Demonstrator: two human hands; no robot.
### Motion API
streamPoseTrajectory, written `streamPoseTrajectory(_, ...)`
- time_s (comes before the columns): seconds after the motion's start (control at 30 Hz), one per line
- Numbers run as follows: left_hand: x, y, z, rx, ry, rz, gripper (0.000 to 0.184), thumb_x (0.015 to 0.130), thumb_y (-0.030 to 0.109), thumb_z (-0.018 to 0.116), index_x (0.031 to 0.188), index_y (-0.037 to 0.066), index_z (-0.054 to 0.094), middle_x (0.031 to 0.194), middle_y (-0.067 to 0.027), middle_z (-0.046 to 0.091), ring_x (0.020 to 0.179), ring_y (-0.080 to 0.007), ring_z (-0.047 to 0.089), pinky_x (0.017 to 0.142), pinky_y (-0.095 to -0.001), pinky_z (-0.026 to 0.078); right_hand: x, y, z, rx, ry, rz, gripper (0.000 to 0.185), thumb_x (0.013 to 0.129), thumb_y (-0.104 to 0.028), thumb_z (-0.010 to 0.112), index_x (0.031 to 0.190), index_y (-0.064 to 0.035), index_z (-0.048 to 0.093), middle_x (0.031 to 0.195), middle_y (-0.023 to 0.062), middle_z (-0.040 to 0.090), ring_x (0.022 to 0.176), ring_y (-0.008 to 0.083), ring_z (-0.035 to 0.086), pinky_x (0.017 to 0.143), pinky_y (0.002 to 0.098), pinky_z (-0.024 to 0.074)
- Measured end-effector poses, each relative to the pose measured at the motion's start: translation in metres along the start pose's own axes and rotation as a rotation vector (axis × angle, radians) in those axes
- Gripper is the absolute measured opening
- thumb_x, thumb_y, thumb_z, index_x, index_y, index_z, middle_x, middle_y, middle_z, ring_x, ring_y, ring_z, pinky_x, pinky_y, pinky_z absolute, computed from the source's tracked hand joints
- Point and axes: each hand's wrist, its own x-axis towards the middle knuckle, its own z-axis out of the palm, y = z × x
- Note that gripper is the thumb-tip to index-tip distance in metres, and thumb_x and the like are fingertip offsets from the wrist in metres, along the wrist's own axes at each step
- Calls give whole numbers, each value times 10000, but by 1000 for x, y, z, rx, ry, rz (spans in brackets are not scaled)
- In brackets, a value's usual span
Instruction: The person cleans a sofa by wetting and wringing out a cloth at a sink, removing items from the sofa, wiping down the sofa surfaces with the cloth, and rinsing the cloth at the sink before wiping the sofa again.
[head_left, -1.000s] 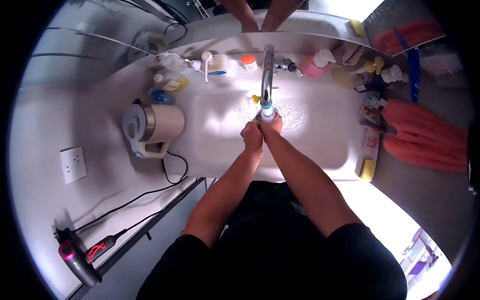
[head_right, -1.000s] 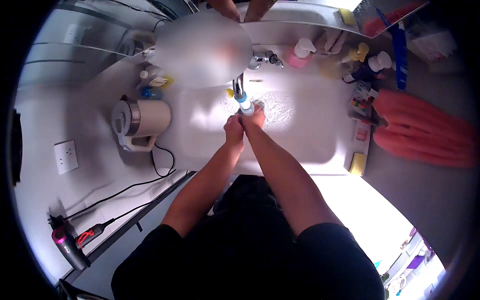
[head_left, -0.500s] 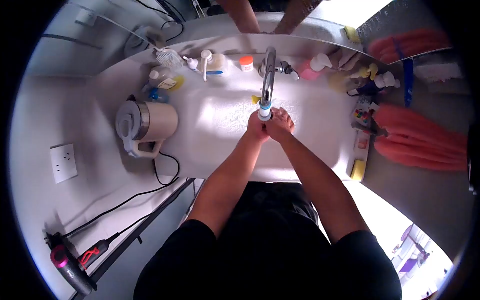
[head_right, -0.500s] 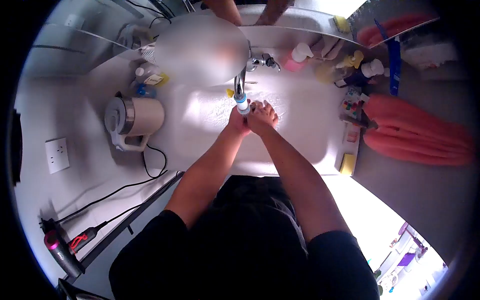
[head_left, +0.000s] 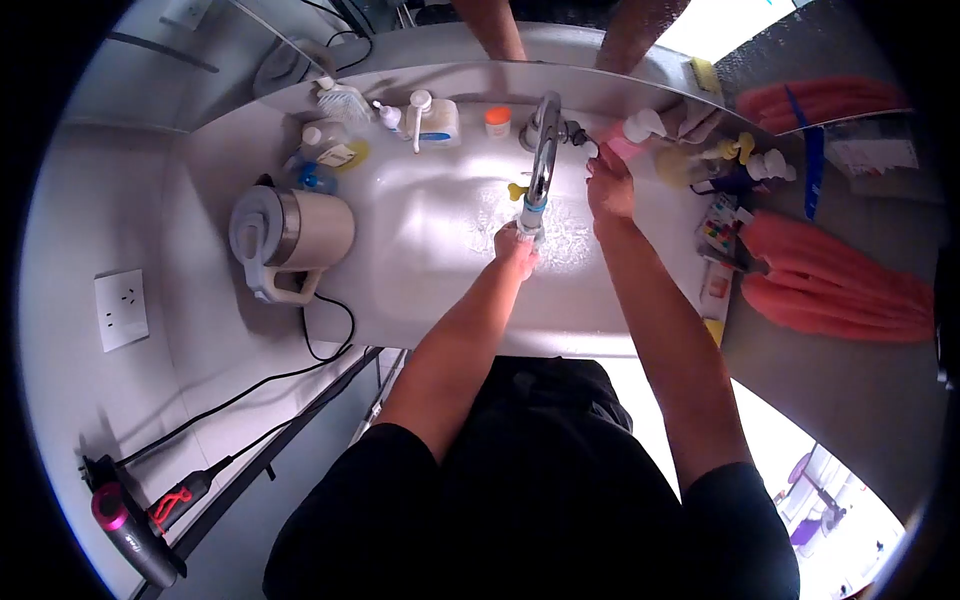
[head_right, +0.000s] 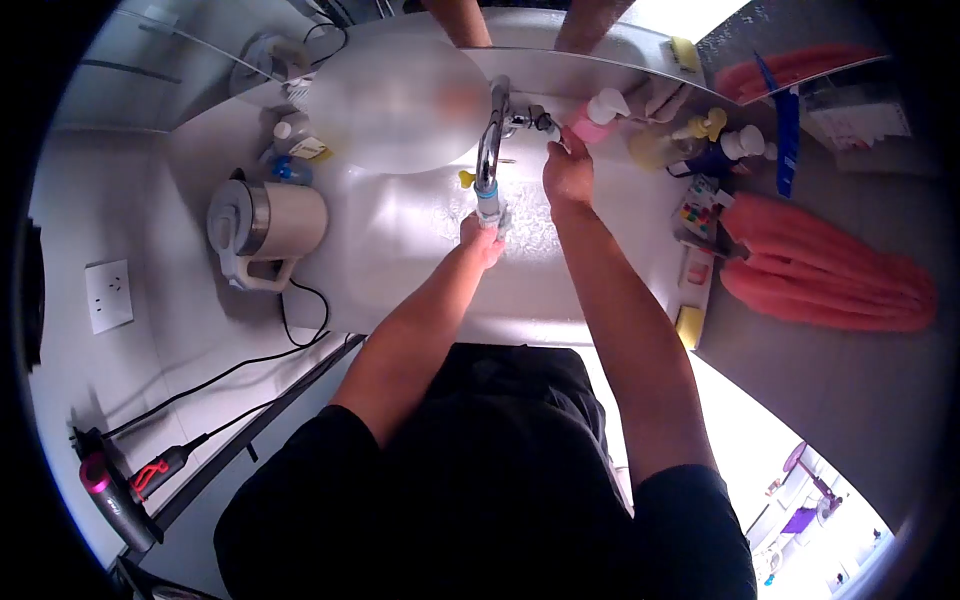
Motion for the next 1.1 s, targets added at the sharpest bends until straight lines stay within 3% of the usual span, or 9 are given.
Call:
streamPoseTrajectory(0.2,-26,-8,15,169,89,-86,316,1043,410,524,929,151,665,731,-46,641,687,-185,631,618,-383,485,-49,63,-2,109,-150,-226,522,1037,-221,600,1539,-97,532,1413,102,643,1054,174,635,936,313,510)
streamPoseTrajectory(0.33,-39,-39,26,57,-317,-38,335,1075,279,457,1024,54,700,1002,-85,702,861,-199,651,777,-363,526,-84,104,-15,76,-152,408,604,1053,-495,532,1511,-101,531,1412,116,639,1276,260,606,1107,405,451)
streamPoseTrajectory(0.4,-57,-52,35,377,-314,327,334,1019,228,494,1200,30,694,1174,-87,674,926,-165,660,777,-342,550,-87,114,-20,300,-134,676,620,1065,-541,481,1485,-90,550,1362,111,658,1245,257,616,1093,412,464)
streamPoseTrajectory(0.53,-66,-57,38,534,-297,368,431,1031,290,510,1387,54,570,1353,-137,607,1168,-290,610,1002,-439,489,-103,91,-37,791,-270,907,491,1087,-502,449,1301,-91,613,1273,108,652,1194,250,629,1063,415,489)
streamPoseTrajectory(0.67,-84,-55,54,1029,64,1018,475,1061,387,489,1426,91,555,1398,-189,583,1314,-385,502,1136,-514,372,-113,88,-38,1096,-538,725,675,994,-393,551,1616,-204,374,1680,215,292,1569,406,240,1239,549,273)
streamPoseTrajectory(0.73,-94,-33,59,1160,121,1165,474,1067,410,476,1410,96,566,1298,-184,651,1226,-393,581,1061,-519,445,-116,73,-51,1071,-539,743,360,1120,-334,426,1310,-80,596,1300,81,643,1256,226,588,1110,386,462)
streamPoseTrajectory(0.87,-104,-4,61,1454,-214,1032,588,1062,551,461,1396,75,552,1171,-165,698,1088,-436,646,964,-534,492,-119,75,-54,918,-267,732,483,1123,-446,410,1327,-59,613,1311,104,640,1190,254,627,1061,408,500)
streamPoseTrajectory(0.97,-93,-28,66,1257,-110,924,571,1095,520,445,1411,51,523,1137,-139,715,1001,-355,687,896,-457,539,-123,50,-59,753,-175,555,499,1117,-456,415,1332,-57,624,1324,123,630,1218,253,609,1079,414,488)
streamPoseTrajectory(1.1,-75,-56,62,461,-428,644,561,1136,500,344,1357,28,551,1090,-130,702,913,-266,684,830,-393,552,-109,43,-64,684,-81,633,436,1114,-462,405,1019,-94,617,981,73,647,909,209,639,770,376,537)
